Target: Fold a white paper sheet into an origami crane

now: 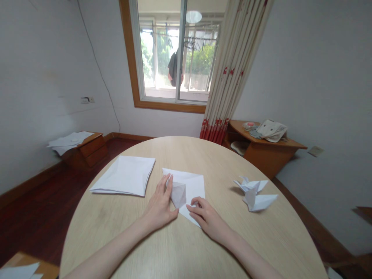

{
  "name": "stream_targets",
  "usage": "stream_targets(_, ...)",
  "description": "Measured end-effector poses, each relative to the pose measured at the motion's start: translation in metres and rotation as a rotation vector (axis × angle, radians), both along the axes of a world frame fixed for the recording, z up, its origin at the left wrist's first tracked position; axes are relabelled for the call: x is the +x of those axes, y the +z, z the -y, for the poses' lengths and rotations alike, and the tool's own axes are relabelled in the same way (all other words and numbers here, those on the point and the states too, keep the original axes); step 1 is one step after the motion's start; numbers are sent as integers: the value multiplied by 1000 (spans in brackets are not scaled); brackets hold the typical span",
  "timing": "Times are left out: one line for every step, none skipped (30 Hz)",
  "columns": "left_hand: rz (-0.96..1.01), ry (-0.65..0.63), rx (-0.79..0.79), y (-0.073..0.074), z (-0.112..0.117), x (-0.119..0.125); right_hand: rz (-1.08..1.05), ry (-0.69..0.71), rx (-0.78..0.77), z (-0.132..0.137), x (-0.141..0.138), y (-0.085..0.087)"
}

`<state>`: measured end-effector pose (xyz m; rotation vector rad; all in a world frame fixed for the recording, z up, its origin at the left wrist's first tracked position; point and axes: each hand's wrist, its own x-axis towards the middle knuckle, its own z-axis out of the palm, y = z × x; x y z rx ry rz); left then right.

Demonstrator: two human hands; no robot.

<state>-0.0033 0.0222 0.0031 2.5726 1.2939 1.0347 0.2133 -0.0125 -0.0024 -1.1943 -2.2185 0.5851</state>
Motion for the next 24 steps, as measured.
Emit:
stream_targets(8, 5, -11, 0, -1, 0, 2, -1, -4, 0, 0, 1)
stream_targets(17, 12, -18, -1, -1, -1, 1, -4, -6, 1, -1, 3)
stream_targets(24, 20, -21, -1, -2, -1, -2, -7, -7, 1, -1, 4)
stream_targets(30, 31, -22, -1, -3, -1, -6, -9, -7, 1, -1, 5)
stream_targets(35, 43, -22, -2, -4, -2, -10, -12, -4, 1, -1, 5)
stream_targets(39, 54, -23, -3, -4, -2, -11, -13, 0, 1, -1, 5)
stream_targets(42, 64, -24, -4, -5, -2, -7, -9, 8, 1, -1, 5)
stream_targets(44, 71, -26, -5, -6, -1, 4, -1, 19, 1, -1, 5)
stream_targets(45, 75, -26, -6, -7, -1, 24, 11, 34, 0, -1, 5)
stream_targets(45, 77, -27, -7, -7, -1, 51, 24, 52, 0, -1, 4)
stream_targets(45, 78, -27, -8, -8, -1, 87, 39, 71, 0, -1, 4)
stream_targets(45, 77, -26, -9, -9, 0, 126, 51, 91, 0, -1, 4)
stream_targets(47, 78, -25, -11, -9, 0, 164, 59, 109, 0, -2, 4)
stream_targets(51, 79, -24, -11, -10, 0, 197, 64, 123, 0, -2, 5)
stream_targets(57, 80, -24, -12, -10, 0, 225, 67, 133, 0, -2, 5)
stream_targets(62, 82, -23, -13, -11, 0, 246, 68, 140, 1, -3, 5)
stream_targets(67, 84, -23, -13, -12, -1, 263, 67, 143, 1, -3, 5)
stream_targets(72, 86, -25, -14, -12, -1, 279, 67, 144, 1, -4, 5)
stream_targets(75, 86, -29, -14, -13, -1, 294, 68, 143, 2, -4, 5)
stream_targets(77, 85, -33, -15, -14, -1, 305, 70, 141, 2, -4, 5)
stream_targets(79, 85, -38, -15, -14, -1, 313, 72, 139, 2, -5, 5)
stream_targets(81, 85, -43, -15, -14, -1, 317, 73, 136, 2, -5, 5)
stream_targets(81, 85, -47, -15, -14, -1, 318, 76, 133, 3, -5, 5)
stream_targets(81, 86, -49, -15, -14, -1, 315, 77, 128, 3, -5, 6)
